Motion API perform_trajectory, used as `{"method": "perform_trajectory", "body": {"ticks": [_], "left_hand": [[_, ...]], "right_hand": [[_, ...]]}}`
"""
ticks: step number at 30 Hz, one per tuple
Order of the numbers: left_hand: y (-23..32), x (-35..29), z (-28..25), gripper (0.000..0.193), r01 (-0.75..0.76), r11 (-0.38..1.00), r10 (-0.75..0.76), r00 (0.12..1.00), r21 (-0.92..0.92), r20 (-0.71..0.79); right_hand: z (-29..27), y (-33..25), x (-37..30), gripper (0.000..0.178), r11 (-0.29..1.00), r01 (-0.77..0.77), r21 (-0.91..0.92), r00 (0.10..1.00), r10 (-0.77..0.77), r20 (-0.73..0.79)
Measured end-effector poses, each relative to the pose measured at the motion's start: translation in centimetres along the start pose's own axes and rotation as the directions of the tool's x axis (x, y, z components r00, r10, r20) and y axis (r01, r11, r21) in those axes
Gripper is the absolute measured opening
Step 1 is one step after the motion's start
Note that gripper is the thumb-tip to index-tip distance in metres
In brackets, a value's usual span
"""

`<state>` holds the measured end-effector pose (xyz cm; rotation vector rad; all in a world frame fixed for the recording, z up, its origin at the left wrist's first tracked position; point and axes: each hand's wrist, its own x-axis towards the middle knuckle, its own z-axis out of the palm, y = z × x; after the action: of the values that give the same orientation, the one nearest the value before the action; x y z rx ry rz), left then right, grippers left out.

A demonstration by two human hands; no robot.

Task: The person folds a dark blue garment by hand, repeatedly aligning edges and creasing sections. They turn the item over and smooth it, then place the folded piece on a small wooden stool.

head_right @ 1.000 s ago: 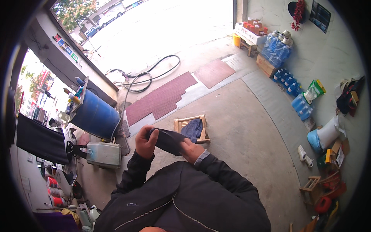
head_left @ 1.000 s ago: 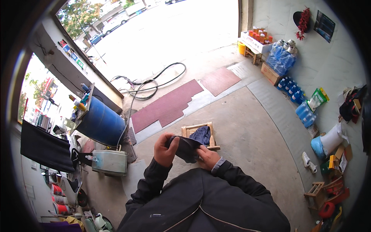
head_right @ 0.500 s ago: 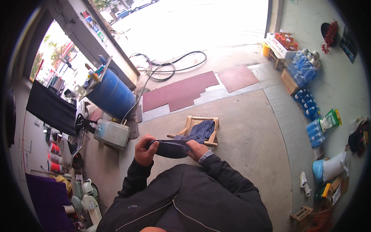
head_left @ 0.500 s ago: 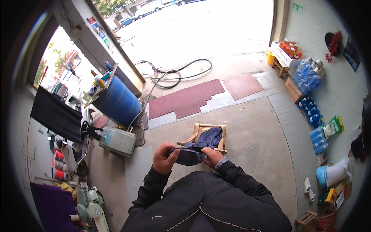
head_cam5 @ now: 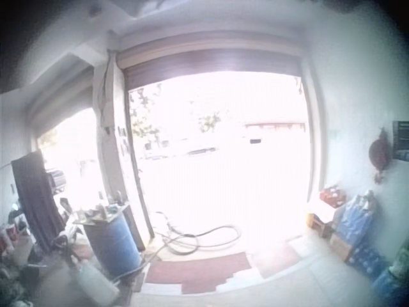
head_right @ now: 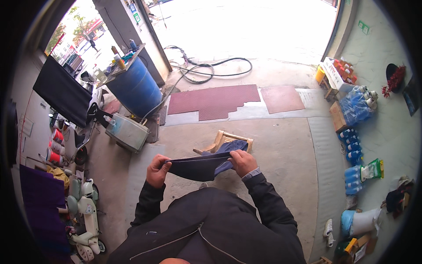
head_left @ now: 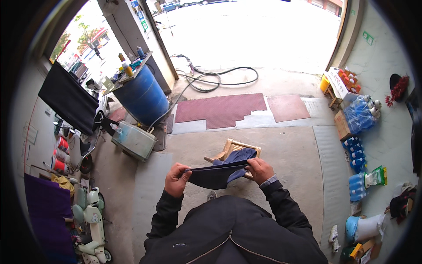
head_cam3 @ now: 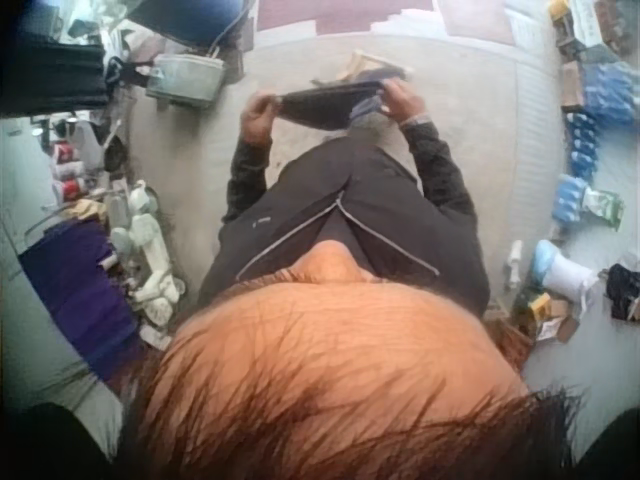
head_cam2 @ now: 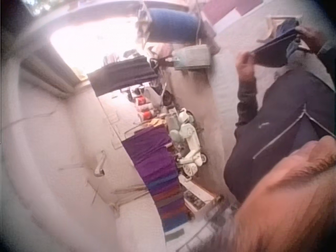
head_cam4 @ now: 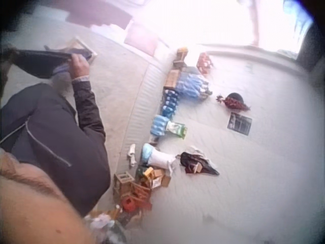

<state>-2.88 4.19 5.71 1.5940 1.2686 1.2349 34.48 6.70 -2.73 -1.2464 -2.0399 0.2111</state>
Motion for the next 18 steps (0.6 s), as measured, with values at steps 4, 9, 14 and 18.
{"method": "perform_trajectory", "body": {"ticks": [4, 9, 14, 18], "left_hand": [[-2.4, 5.3, 0.6, 0.019, -0.013, 0.995, 0.011, 1.000, 0.095, 0.023], [3.5, 18.1, 1.9, 0.008, -0.329, 0.939, 0.332, 0.943, 0.096, -0.010], [13.3, 19.4, -0.6, 0.008, -0.616, 0.779, 0.589, 0.782, -0.117, -0.203], [13.3, 18.0, -0.8, 0.008, -0.666, 0.728, 0.653, 0.746, -0.164, -0.130]], "right_hand": [[-2.0, 0.6, 2.5, 0.032, 0.971, 0.071, -0.230, 0.995, -0.084, -0.047], [-10.0, -1.2, 11.1, 0.028, 0.845, 0.131, -0.519, 0.977, -0.199, -0.078], [-21.6, -10.8, 13.4, 0.027, 0.746, 0.099, -0.659, 0.779, -0.470, -0.415], [-21.5, -14.6, 11.6, 0.028, 0.755, 0.124, -0.644, 0.795, -0.464, -0.391]]}}
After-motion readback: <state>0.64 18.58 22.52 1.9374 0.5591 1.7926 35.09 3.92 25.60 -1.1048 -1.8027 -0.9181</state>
